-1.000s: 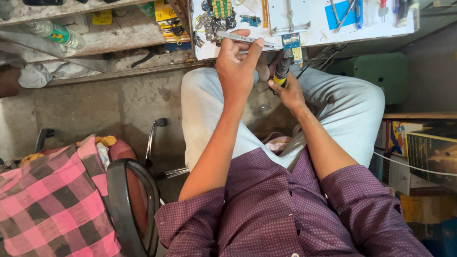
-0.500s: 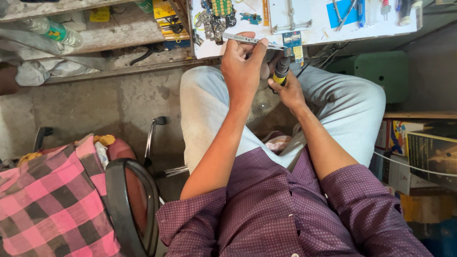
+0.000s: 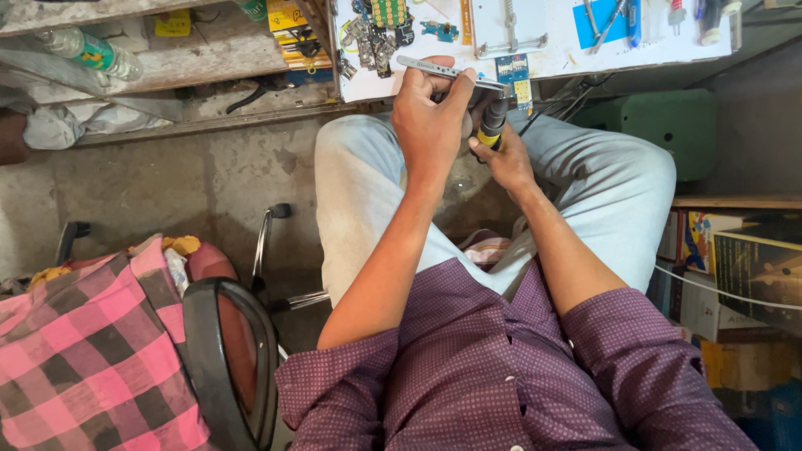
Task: The person heats a small phone motherboard resting on their lap with a hot air gun, then uses tweezers to hold the board while squeezing flux paste from a tube onto it. They continue working on the board with the tweezers, applying paste to different spots.
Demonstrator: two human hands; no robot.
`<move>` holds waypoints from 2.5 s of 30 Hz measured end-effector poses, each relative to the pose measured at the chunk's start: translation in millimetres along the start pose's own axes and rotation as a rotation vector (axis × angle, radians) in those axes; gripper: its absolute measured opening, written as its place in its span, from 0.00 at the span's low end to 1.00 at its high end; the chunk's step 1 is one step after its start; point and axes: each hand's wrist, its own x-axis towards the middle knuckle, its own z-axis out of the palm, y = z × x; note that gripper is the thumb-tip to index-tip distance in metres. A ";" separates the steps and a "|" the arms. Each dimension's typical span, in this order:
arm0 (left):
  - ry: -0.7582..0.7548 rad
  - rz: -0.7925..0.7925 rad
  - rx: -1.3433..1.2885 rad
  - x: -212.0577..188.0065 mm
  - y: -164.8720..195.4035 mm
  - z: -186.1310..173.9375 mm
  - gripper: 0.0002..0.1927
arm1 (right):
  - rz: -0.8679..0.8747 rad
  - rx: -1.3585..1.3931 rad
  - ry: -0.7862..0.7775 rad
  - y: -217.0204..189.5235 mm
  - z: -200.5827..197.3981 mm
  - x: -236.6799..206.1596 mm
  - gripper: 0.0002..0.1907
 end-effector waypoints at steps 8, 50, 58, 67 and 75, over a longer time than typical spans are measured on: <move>0.007 0.014 0.010 0.3 -3.3 1.6 0.16 | -0.007 -0.030 0.007 -0.9 0.4 -0.4 0.16; -0.037 0.000 -0.062 1.1 -5.7 0.0 0.15 | -0.003 -0.006 0.008 -1.1 -0.4 0.5 0.15; -0.033 0.017 -0.048 1.6 -7.9 0.3 0.15 | 0.015 0.005 0.009 2.0 -2.1 1.5 0.15; -0.037 0.023 -0.057 1.5 -8.3 0.1 0.16 | 0.035 -0.039 0.026 1.5 -1.9 0.6 0.15; -0.043 0.011 -0.086 0.9 -6.4 -0.2 0.15 | -0.002 -0.048 0.026 2.0 -0.9 0.8 0.16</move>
